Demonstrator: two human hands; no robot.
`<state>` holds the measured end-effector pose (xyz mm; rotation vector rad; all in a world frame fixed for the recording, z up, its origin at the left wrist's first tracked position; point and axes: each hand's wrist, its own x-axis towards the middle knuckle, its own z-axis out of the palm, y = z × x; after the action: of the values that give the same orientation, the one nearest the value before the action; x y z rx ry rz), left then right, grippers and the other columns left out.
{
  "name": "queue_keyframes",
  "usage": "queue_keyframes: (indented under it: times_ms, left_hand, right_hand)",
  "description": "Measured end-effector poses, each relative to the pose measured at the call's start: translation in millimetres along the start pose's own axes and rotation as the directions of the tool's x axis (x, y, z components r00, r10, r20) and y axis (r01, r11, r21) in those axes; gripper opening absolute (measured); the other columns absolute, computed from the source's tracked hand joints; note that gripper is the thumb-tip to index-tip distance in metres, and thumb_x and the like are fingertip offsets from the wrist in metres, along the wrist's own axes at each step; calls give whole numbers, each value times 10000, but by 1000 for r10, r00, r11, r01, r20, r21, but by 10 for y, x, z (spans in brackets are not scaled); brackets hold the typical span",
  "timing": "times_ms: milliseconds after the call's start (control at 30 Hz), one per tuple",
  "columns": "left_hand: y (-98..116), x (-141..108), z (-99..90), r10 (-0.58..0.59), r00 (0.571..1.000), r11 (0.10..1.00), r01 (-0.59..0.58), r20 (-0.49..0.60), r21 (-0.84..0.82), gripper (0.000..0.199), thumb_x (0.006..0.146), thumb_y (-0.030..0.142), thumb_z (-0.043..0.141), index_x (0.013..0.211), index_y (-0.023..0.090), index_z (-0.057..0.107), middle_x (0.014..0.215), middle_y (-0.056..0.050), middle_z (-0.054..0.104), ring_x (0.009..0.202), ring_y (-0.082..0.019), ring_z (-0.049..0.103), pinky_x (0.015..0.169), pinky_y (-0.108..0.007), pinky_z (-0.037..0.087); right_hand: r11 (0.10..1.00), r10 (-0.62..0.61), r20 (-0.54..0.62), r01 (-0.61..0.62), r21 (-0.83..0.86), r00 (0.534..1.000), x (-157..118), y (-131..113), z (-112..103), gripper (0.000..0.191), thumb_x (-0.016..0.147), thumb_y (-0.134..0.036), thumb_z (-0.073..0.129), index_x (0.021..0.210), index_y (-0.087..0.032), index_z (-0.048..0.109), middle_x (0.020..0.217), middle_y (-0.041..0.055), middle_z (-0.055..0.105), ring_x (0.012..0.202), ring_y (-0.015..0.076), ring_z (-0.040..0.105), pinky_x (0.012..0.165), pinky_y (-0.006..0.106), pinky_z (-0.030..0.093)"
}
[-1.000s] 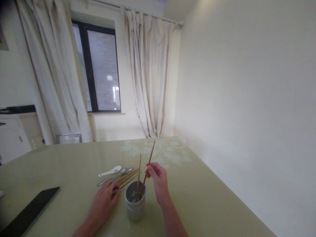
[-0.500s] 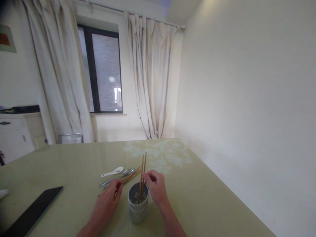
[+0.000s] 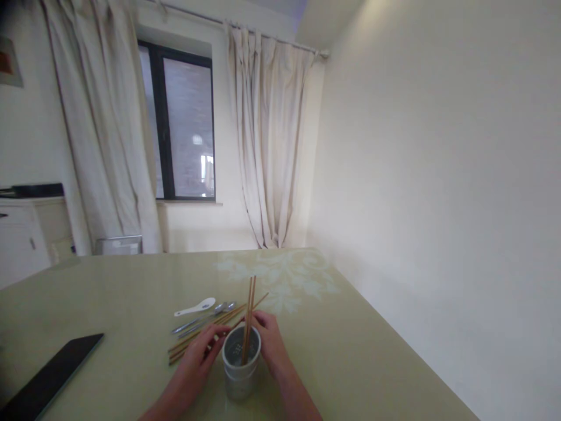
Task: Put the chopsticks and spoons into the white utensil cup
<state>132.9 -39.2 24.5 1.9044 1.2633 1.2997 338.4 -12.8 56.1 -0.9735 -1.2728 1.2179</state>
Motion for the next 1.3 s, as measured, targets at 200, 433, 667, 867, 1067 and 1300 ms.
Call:
queue_keyframes:
  times_ms: [200, 433, 667, 867, 1067, 1300]
  left_hand:
    - [84, -1, -9, 11, 999, 1000, -12, 45, 14, 366, 1030, 538, 555, 1124, 273, 791, 1033, -73, 809, 904, -249, 756, 787, -348, 620]
    - [-199, 38, -204, 64, 992, 884, -7, -107, 468, 350, 1035, 339, 443, 1077, 272, 784, 1102, -75, 800, 1062, -266, 737, 995, -430, 588]
    - [-183, 15, -330, -54, 997, 694, 77, -55, 716, 322, 991, 247, 461, 1036, 249, 780, 1130, -107, 784, 1111, -311, 704, 1005, -457, 543]
    - [-146, 22, -356, -104, 994, 721, 84, -13, 688, 274, 975, 269, 479, 968, 242, 751, 1073, -98, 779, 1084, -300, 711, 988, -435, 534]
    - [-159, 27, -403, -160, 987, 751, 116, 9, 650, 184, 952, 284, 529, 925, 238, 705, 1021, -85, 775, 1033, -283, 724, 942, -405, 538]
    - [-171, 28, -355, -136, 991, 759, 100, 6, 644, 218, 966, 294, 492, 891, 245, 692, 1011, -87, 769, 1025, -280, 721, 952, -410, 536]
  right_hand:
    - [994, -15, 1, 15, 109, 1000, -2, -71, 6, 482, 718, -642, 920, 792, -184, 789, 711, 9, 726, 662, 180, 642, 657, 284, 480]
    - [945, -184, -479, 288, 152, 858, 76, -270, -353, 480, 740, -639, 901, 888, -206, 754, 873, 56, 791, 757, 197, 695, 699, 311, 545]
    - [849, -228, -606, 460, 259, 762, 26, -474, -594, 410, 744, -564, 924, 916, -238, 745, 832, 12, 757, 733, 168, 685, 680, 286, 567]
    - [934, -249, -317, 313, 170, 915, -73, -509, -323, 413, 797, -583, 904, 831, -193, 771, 746, 37, 747, 647, 154, 637, 636, 278, 539]
    - [968, -245, -149, 249, 7, 958, -100, -474, -167, 504, 815, -677, 842, 741, -191, 730, 640, 17, 686, 584, 162, 614, 583, 284, 498]
    - [970, -226, -115, 212, -118, 967, -91, -419, -165, 590, 803, -760, 793, 687, -185, 728, 602, 18, 656, 539, 151, 552, 530, 274, 431]
